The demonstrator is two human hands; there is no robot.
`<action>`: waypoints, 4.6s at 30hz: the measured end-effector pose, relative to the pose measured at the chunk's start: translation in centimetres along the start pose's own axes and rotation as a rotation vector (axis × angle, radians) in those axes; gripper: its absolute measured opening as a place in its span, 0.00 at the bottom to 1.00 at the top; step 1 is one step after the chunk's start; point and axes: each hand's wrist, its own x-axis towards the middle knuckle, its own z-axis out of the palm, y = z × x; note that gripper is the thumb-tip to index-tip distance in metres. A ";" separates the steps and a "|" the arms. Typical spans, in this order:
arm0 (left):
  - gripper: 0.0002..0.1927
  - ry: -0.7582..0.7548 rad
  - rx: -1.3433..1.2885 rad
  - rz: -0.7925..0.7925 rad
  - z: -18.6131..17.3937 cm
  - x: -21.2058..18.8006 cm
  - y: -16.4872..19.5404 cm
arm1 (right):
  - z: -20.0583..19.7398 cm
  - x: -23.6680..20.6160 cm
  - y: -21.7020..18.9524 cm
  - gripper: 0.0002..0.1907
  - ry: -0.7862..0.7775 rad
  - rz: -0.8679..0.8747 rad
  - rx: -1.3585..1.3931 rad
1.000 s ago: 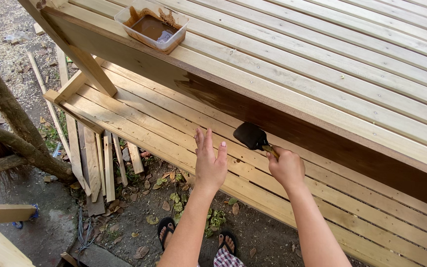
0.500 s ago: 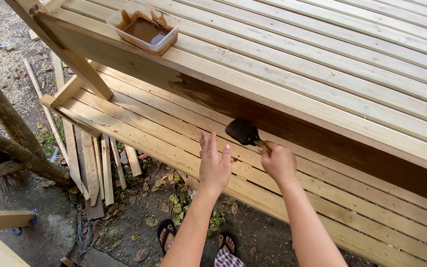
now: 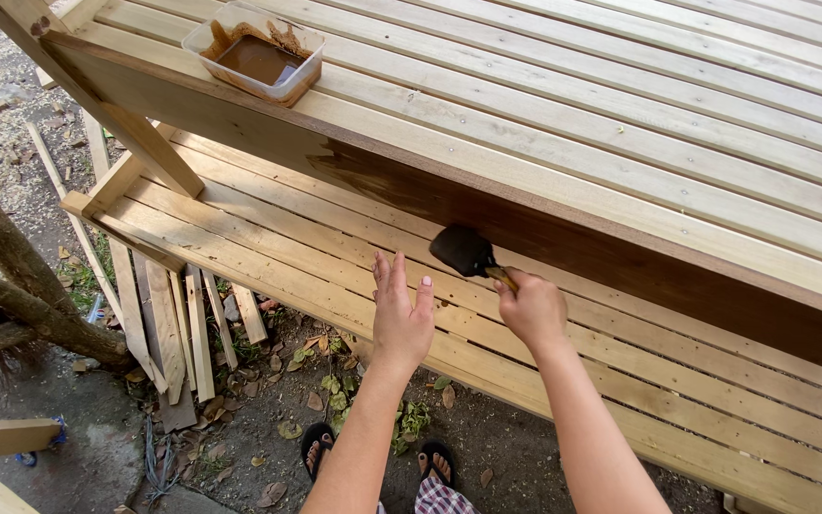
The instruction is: The person applies brown wood stain with a brush to the side rails and slats of a wooden bench-table structure, dipping the brush into a plastic container of stain and brushing along the wood grain, working along the length of the furniture.
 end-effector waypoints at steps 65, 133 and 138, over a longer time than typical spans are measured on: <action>0.36 -0.043 -0.044 0.039 2.3 1.0 2.1 | -2.3 0.7 1.7 0.18 0.039 -0.087 0.024; 0.35 -0.081 -0.101 0.085 4.6 1.4 2.6 | -12.2 -5.2 10.0 0.18 0.234 -0.102 -0.069; 0.38 -0.042 -0.107 0.054 4.1 0.3 2.3 | -4.4 0.9 -2.2 0.19 0.091 -0.140 0.023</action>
